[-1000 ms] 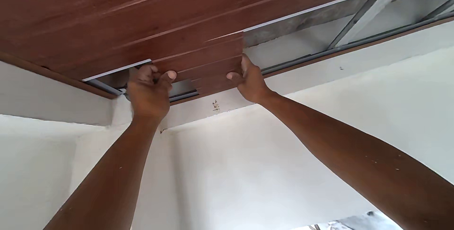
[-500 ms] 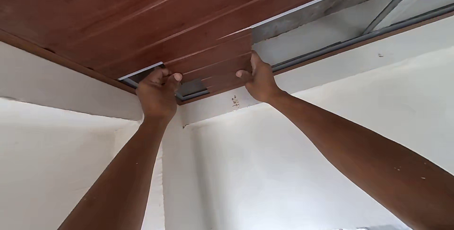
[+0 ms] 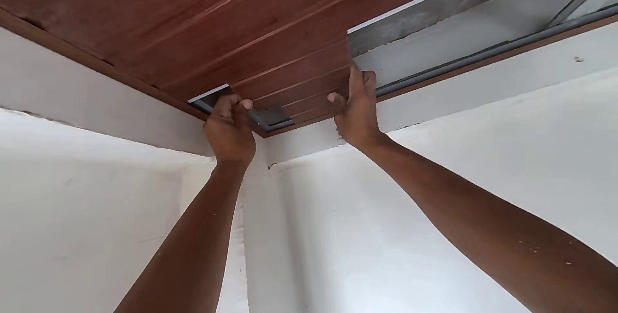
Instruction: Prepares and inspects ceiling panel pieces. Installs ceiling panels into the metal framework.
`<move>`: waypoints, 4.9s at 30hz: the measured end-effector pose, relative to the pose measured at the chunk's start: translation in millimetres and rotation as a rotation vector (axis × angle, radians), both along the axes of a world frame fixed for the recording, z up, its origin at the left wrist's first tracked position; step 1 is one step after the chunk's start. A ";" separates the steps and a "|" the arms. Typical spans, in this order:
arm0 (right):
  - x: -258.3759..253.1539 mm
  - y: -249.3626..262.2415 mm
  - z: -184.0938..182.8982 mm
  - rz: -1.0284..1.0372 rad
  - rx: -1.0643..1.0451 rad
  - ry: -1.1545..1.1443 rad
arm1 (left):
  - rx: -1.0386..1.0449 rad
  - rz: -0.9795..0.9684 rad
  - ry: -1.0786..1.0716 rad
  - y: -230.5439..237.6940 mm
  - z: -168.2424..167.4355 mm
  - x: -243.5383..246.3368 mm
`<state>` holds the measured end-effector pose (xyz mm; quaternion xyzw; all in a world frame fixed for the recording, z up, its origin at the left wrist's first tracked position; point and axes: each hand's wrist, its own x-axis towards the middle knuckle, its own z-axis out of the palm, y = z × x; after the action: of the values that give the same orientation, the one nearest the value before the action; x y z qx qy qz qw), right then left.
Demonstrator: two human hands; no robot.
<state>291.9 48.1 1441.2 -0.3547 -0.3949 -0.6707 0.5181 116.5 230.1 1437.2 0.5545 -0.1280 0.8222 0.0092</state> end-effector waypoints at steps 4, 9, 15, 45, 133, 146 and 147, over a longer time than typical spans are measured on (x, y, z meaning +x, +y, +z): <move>4.7 12.0 1.2 0.014 0.071 -0.039 | 0.022 -0.019 -0.034 3.8 0.5 4.6; 9.6 21.1 3.9 0.026 0.129 -0.076 | 0.027 -0.078 -0.059 2.8 0.8 9.7; 12.8 26.6 4.8 0.098 0.104 -0.143 | -0.022 -0.039 -0.044 1.9 -2.4 9.6; 0.1 69.8 8.5 0.141 0.385 -0.156 | 0.073 -0.078 -0.101 22.3 3.9 9.8; 8.2 104.4 3.6 0.135 0.320 -0.068 | -0.141 0.127 -0.134 22.9 -6.9 10.4; 10.8 100.5 1.8 0.155 0.234 -0.076 | -0.081 0.238 -0.130 23.6 -3.3 7.2; 10.5 99.0 0.7 0.160 0.211 -0.074 | -0.062 0.221 -0.124 24.8 -2.5 6.5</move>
<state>302.5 147.1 1441.9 -0.2406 -0.3679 -0.6776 0.5896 123.0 254.9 1434.7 0.5128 -0.0410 0.8545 -0.0726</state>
